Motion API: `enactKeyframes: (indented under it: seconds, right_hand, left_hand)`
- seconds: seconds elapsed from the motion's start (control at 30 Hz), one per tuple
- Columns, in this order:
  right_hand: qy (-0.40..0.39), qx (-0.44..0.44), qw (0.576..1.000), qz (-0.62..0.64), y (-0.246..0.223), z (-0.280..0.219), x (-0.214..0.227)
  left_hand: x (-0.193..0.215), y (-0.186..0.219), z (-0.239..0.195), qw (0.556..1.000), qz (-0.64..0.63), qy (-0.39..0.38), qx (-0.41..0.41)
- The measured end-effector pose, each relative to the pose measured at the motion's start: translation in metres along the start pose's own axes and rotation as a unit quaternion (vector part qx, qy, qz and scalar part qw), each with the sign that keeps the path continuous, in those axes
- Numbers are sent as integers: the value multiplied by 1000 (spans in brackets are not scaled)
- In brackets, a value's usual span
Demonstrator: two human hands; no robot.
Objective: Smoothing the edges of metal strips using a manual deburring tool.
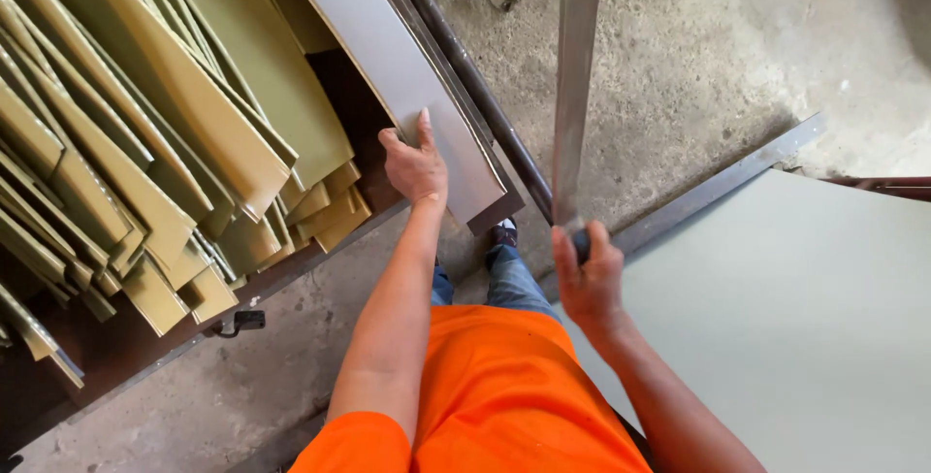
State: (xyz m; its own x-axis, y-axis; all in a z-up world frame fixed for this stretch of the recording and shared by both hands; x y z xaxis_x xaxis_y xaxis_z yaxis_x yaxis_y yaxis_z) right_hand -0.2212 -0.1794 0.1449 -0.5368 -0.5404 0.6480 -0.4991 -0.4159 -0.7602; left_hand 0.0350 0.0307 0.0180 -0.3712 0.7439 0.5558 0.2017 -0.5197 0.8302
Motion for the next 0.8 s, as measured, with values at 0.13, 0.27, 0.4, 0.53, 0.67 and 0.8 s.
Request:
enactKeyframes:
  seconds: [0.13,0.27,0.4,0.53,0.67,0.8]
  right_hand:
    - [-81,134,969,-190,55,-3,-52]
    - [-46,57,992,-99,-16,-14,-9]
    - [9,79,996,-30,11,-26,-7]
    - [-43,39,972,-226,81,-8,-41]
    - [-3,29,993,-113,25,-19,-7]
    - [-77,52,967,-238,88,-19,-55]
  left_hand:
    - [0,1,-1,1000,-5,7,-11]
    - [3,-1,-4,1000,-18,-7,-2]
    - [3,1,1,999,-27,-11,23]
    - [-2,-2,1,999,-38,-4,-5]
    - [-3,-3,-6,999,-47,-2,-6]
    - [0,-4,2,1000,-24,-6,18]
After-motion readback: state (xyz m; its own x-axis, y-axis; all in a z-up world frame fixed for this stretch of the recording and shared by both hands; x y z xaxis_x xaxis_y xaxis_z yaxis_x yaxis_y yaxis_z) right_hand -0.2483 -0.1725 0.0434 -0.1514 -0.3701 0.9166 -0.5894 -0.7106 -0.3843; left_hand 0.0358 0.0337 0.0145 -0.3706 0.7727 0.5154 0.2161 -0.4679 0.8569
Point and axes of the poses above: each hand's wrist, its own z-axis towards the middle knuckle, its own x-axis out of the back of the hand, y = z × x, the point moved 10 cm from there along z, towards the middle knuckle, and after that the axes turned 6 degrees about y, right-handed, at the moved point
